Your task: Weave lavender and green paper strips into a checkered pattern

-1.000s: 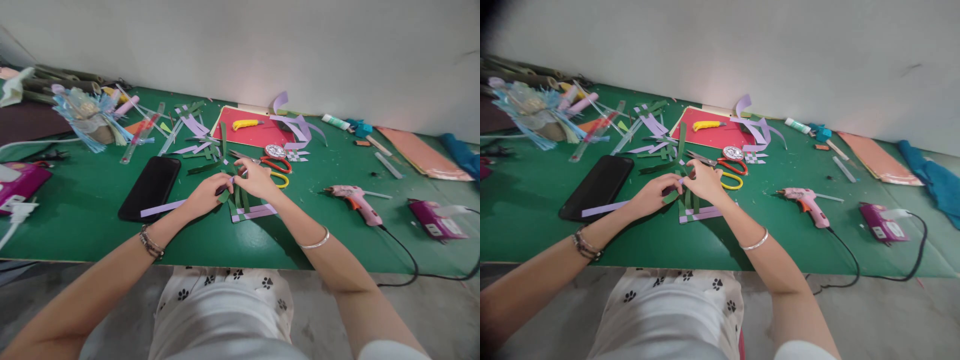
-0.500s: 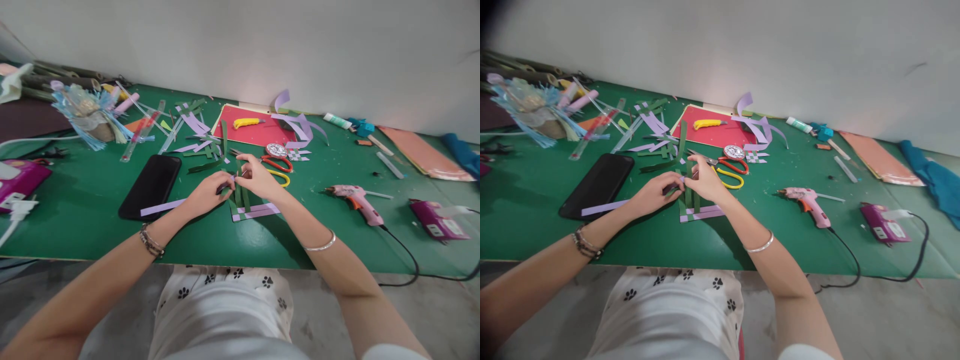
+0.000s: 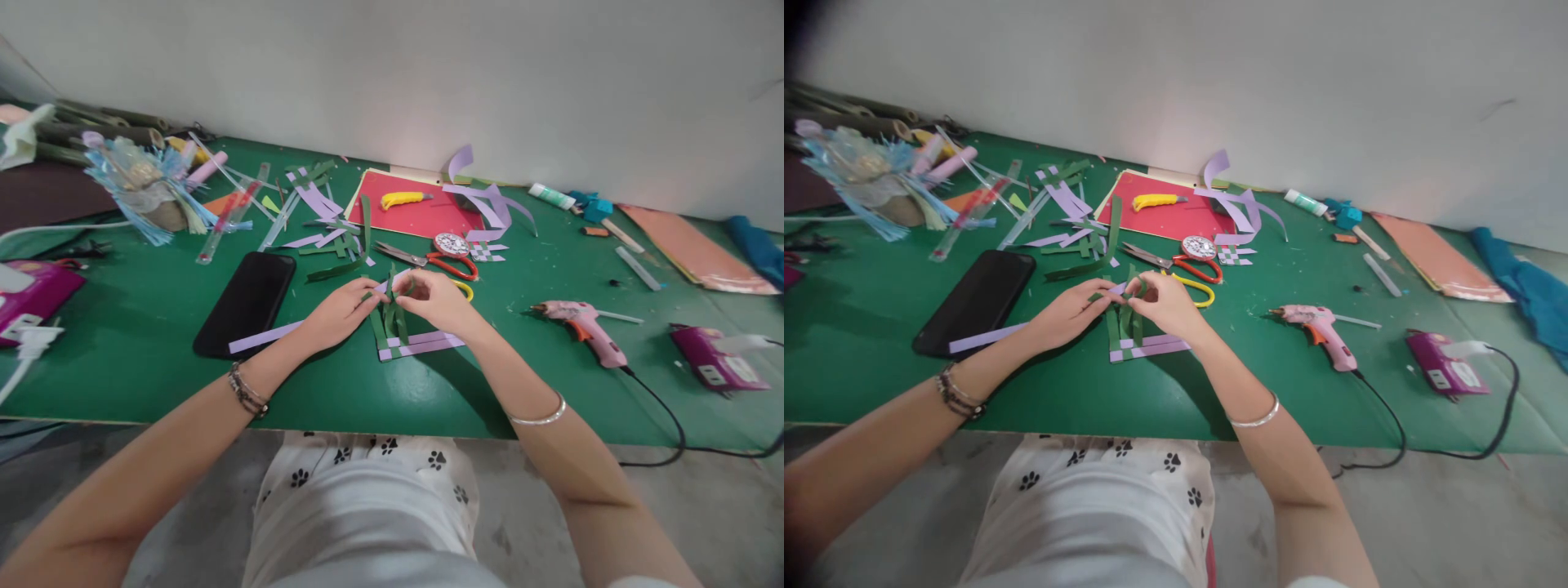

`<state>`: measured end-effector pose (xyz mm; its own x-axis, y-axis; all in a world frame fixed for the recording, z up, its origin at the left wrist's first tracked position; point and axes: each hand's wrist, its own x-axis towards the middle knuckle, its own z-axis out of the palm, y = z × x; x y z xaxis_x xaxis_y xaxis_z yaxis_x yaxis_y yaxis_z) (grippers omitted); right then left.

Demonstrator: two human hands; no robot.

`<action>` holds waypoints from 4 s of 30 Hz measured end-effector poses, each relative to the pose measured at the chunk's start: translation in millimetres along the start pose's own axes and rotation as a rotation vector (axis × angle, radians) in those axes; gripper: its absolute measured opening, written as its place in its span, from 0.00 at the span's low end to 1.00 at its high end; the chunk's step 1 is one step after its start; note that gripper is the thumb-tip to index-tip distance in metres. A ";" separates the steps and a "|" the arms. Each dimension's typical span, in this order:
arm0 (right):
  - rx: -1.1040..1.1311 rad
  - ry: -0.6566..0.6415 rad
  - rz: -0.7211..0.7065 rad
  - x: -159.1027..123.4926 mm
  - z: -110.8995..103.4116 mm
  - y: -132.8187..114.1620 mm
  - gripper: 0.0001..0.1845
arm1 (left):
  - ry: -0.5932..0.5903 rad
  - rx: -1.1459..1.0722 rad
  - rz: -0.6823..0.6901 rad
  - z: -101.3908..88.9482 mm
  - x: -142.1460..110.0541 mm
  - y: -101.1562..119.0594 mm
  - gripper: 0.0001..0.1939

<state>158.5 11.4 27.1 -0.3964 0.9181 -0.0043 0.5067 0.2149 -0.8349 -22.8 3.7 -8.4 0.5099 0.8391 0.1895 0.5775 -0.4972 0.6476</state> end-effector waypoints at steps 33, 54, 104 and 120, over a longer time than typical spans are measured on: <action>-0.305 0.099 -0.332 -32.8 8.7 1.9 0.06 | 0.022 0.118 0.229 -1.3 -9.4 19.5 0.18; -0.652 -0.100 -0.263 31.7 -27.8 21.1 0.19 | 0.110 0.377 0.565 9.2 -14.4 21.7 0.16; -0.329 -0.219 -0.292 45.4 -19.9 40.0 0.17 | -0.138 0.243 -0.092 17.0 -16.9 31.7 0.12; -0.384 -0.067 -0.209 45.1 -9.2 33.0 0.14 | -0.128 0.248 -0.086 17.3 -17.2 30.7 0.14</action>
<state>164.3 63.0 4.4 -0.5632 0.8206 0.0967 0.6530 0.5138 -0.5564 -2.8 -29.8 -4.6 0.5195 0.8537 0.0369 0.7524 -0.4774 0.4539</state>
